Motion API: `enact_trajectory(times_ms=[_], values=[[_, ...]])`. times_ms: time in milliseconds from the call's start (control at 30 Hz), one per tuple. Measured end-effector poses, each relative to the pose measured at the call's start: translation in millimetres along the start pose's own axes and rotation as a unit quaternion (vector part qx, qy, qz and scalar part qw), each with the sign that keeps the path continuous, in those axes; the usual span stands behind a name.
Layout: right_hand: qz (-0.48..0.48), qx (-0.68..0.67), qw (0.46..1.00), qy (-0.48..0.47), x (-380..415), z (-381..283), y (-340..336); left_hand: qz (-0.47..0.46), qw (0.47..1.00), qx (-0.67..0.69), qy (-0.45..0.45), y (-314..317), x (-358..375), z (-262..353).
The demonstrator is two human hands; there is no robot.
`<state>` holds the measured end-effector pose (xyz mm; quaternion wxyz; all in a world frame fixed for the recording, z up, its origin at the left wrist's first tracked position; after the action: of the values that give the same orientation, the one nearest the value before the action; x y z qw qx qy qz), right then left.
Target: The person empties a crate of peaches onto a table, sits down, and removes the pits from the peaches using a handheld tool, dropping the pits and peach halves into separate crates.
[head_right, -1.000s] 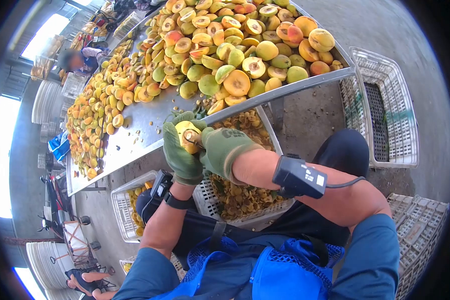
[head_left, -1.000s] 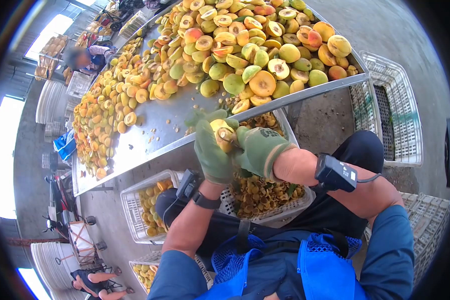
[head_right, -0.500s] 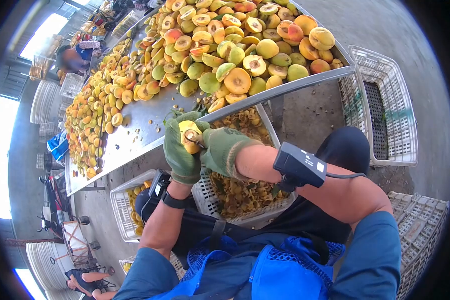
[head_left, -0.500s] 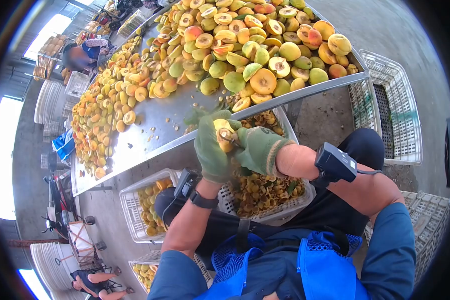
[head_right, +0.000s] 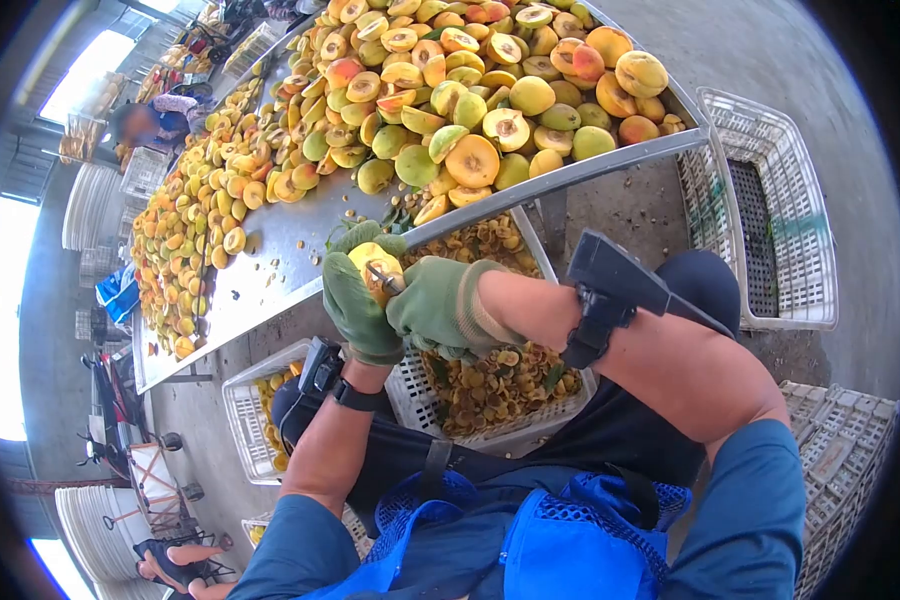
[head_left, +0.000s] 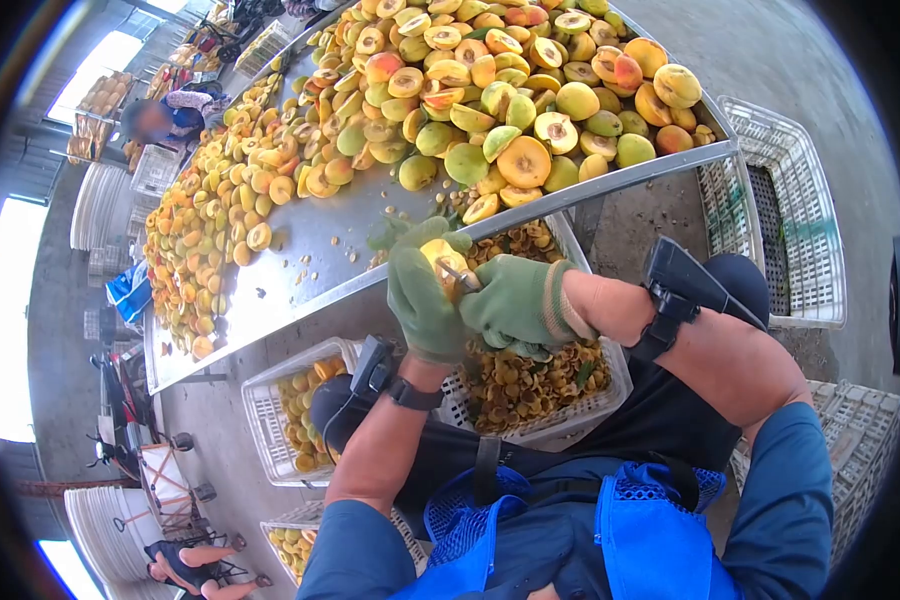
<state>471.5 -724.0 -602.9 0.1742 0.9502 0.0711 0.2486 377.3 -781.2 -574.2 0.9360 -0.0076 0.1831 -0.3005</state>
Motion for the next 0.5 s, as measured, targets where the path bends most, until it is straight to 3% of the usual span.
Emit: enact_trajectory(times_ms=[100, 167, 267, 367, 433, 500], values=[[-0.029, -0.046, 0.997, 0.047, 11, 0, 5, 0.004, 0.996, -0.033, 0.077, 3, 2, 16], [-0.026, -0.095, 0.992, 0.084, 15, 5, 4, 0.010, 0.996, -0.018, 0.082, 4, 3, 15], [-0.032, 0.049, 0.998, 0.000, 0, 6, 3, -0.038, 0.999, -0.004, 0.030, 9, 1, 5], [0.042, 0.048, 0.998, 0.008, -11, 22, -8, -0.085, 0.994, 0.043, -0.046, 18, 4, -5], [-0.037, 0.201, 0.971, -0.122, -27, 24, -4, -0.105, 0.991, 0.056, -0.060, 21, 7, -6], [-0.044, 0.204, 0.971, -0.121, -15, 10, 2, -0.118, 0.992, 0.042, -0.035, 22, 4, -1]])
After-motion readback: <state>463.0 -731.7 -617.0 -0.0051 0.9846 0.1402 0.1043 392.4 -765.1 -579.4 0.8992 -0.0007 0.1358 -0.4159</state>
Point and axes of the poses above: each hand's wrist, its own x-axis away from the middle knuckle, its own y-axis out of the palm, z = x × y, the point moved 10 cm from there along -x, towards the middle knuckle, and after that the axes turned 10 degrees about -x, right-handed, at the moved point
